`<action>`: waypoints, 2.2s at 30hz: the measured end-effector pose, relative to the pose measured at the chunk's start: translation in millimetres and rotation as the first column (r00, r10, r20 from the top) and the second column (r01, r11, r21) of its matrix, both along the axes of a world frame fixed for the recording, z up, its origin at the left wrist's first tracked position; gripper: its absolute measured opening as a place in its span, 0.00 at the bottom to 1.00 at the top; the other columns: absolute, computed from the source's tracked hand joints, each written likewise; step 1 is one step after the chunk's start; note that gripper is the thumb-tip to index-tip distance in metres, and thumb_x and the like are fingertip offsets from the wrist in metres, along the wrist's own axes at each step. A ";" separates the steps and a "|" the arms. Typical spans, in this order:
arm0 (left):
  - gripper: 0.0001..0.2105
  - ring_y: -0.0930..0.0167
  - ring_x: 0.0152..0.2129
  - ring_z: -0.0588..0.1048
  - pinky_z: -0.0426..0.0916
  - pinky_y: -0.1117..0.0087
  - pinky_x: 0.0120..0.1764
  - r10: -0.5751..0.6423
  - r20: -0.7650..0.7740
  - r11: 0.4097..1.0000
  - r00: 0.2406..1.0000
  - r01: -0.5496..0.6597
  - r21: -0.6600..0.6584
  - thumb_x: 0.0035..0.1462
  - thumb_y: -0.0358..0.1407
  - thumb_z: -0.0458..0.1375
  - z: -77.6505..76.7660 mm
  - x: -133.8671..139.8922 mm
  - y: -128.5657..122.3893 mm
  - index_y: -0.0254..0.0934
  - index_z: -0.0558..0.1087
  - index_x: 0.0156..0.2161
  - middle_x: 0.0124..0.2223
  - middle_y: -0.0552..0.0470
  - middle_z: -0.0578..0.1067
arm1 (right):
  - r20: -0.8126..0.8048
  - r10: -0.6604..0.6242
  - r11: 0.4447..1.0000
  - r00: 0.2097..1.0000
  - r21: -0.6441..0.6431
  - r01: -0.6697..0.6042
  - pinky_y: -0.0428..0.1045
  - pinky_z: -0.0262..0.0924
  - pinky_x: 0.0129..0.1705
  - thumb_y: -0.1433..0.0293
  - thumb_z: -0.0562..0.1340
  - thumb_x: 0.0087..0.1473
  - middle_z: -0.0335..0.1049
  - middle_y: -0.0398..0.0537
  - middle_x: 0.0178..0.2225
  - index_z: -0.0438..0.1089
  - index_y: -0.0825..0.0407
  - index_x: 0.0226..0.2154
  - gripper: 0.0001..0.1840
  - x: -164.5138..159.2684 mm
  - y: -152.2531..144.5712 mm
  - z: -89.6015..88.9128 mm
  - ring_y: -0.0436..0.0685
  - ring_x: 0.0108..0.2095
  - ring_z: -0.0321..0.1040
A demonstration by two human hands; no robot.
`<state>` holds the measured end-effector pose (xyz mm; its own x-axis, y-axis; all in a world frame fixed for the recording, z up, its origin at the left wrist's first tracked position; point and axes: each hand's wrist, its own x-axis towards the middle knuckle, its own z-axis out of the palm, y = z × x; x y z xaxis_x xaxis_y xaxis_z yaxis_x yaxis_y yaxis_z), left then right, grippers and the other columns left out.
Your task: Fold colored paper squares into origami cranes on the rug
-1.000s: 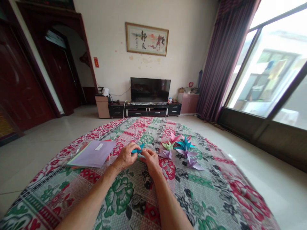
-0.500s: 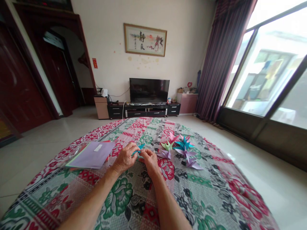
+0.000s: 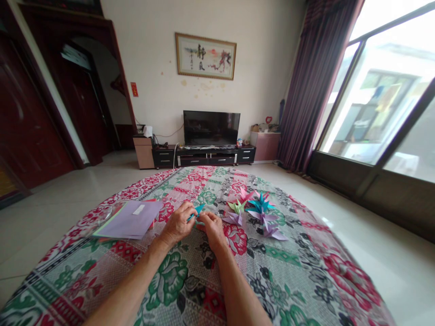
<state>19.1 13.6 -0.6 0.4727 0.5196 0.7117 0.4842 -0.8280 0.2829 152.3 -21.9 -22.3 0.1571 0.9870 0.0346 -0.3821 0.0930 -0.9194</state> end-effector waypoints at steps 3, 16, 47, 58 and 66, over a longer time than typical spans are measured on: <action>0.09 0.71 0.35 0.69 0.67 0.70 0.40 0.006 0.007 1.000 1.000 -0.006 0.002 0.50 0.22 0.51 -1.5 -0.5 1.3 0.37 0.69 0.33 0.35 0.50 0.67 | -0.021 0.012 1.000 1.000 -0.006 -0.012 0.49 0.63 0.36 0.62 0.67 0.38 0.68 0.44 0.28 0.71 0.52 0.24 0.11 0.4 0.5 -0.5 0.54 0.35 0.65; 0.09 0.71 0.35 0.69 0.67 0.70 0.41 0.014 0.005 1.000 1.000 -0.014 0.003 0.50 0.23 0.50 1.2 -0.5 -0.6 0.37 0.68 0.33 0.36 0.50 0.66 | -0.007 0.015 1.000 1.000 -0.004 -0.015 0.50 0.65 0.36 0.59 0.67 0.38 0.67 0.45 0.27 0.72 0.53 0.25 0.14 0.0 3.0 -4.4 0.54 0.33 0.65; 0.06 0.71 0.31 0.70 0.66 0.70 0.37 0.055 0.050 0.998 0.997 -0.054 -0.038 0.50 0.25 0.52 2.9 2.8 -1.9 0.37 0.69 0.31 0.32 0.50 0.70 | 0.168 -0.134 0.985 0.977 0.133 0.113 0.48 0.61 0.31 0.59 0.67 0.36 0.62 0.39 0.21 0.66 0.51 0.23 0.15 -8.0 1.3 0.8 0.49 0.23 0.59; 0.07 0.71 0.33 0.69 0.66 0.70 0.37 0.027 0.023 0.999 0.999 -0.026 -0.036 0.51 0.25 0.51 4.2 1.5 -3.3 0.37 0.68 0.32 0.33 0.50 0.69 | 0.083 -0.070 0.995 0.994 0.074 0.064 0.51 0.64 0.35 0.56 0.66 0.38 0.67 0.43 0.25 0.69 0.51 0.23 0.15 -8.0 -8.4 11.6 0.54 0.30 0.65; 0.07 0.71 0.33 0.69 0.66 0.70 0.38 -0.008 0.047 0.999 0.999 0.010 -0.049 0.50 0.24 0.51 4.5 0.3 -2.0 0.37 0.68 0.32 0.33 0.51 0.68 | 0.047 -0.033 0.998 0.998 0.064 0.030 0.51 0.64 0.37 0.57 0.67 0.38 0.67 0.44 0.27 0.69 0.50 0.24 0.15 -7.6 -10.0 12.1 0.55 0.32 0.65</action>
<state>19.4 11.6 3.9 0.4444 0.5505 0.7067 0.4625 -0.8166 0.3453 144.7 -31.9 -10.2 0.1844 0.9772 0.1047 -0.3333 0.1624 -0.9287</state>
